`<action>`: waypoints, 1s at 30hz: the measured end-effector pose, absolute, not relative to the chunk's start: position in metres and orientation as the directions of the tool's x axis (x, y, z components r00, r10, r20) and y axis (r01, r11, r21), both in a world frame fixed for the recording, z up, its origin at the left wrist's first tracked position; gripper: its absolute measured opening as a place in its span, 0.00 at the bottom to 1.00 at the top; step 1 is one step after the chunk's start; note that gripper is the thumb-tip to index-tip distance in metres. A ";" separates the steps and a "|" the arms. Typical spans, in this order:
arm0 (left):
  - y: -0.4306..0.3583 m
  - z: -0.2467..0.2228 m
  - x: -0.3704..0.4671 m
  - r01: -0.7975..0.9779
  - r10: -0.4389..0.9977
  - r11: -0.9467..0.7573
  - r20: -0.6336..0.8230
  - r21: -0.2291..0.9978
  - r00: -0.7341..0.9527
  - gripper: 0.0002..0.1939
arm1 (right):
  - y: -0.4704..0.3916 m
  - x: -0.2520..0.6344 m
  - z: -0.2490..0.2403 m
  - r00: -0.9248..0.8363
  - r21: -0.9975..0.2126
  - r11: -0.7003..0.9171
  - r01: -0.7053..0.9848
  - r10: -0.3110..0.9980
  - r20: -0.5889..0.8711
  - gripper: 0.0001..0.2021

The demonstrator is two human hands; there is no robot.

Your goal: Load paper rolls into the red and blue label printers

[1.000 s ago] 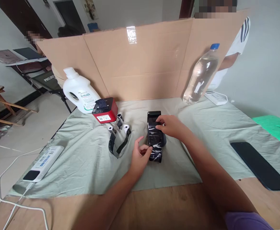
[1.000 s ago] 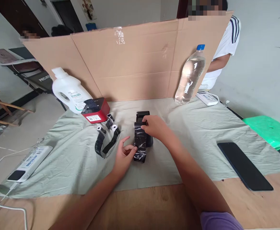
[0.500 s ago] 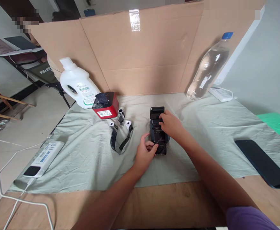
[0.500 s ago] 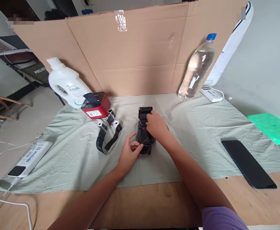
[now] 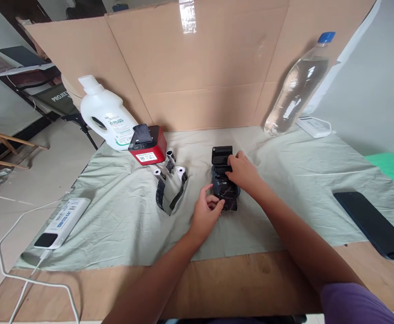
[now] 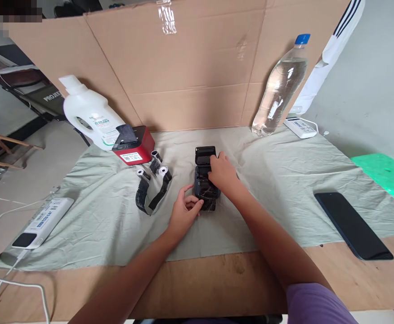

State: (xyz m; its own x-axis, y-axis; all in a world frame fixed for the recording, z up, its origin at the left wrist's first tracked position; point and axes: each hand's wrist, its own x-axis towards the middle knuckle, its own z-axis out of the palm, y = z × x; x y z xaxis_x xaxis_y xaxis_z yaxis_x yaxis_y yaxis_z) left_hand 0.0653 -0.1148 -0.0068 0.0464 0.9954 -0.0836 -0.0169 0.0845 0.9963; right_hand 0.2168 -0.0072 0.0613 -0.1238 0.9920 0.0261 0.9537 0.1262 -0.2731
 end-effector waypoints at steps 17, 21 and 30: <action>-0.118 -0.004 0.062 0.223 0.982 -0.047 0.004 0.974 0.189 0.15 | -0.009 0.239 0.089 -0.453 -0.430 0.373 0.822 0.886 -0.098 0.04; -0.120 -0.002 0.061 0.243 0.979 -0.039 -0.011 0.969 0.204 0.14 | 0.001 0.235 0.079 -0.307 -0.440 0.248 0.863 0.949 -0.067 0.13; -0.115 0.001 0.059 0.183 0.997 -0.080 0.081 0.980 0.001 0.19 | 0.008 0.240 0.071 -0.199 -0.472 0.038 0.881 0.934 -0.297 0.25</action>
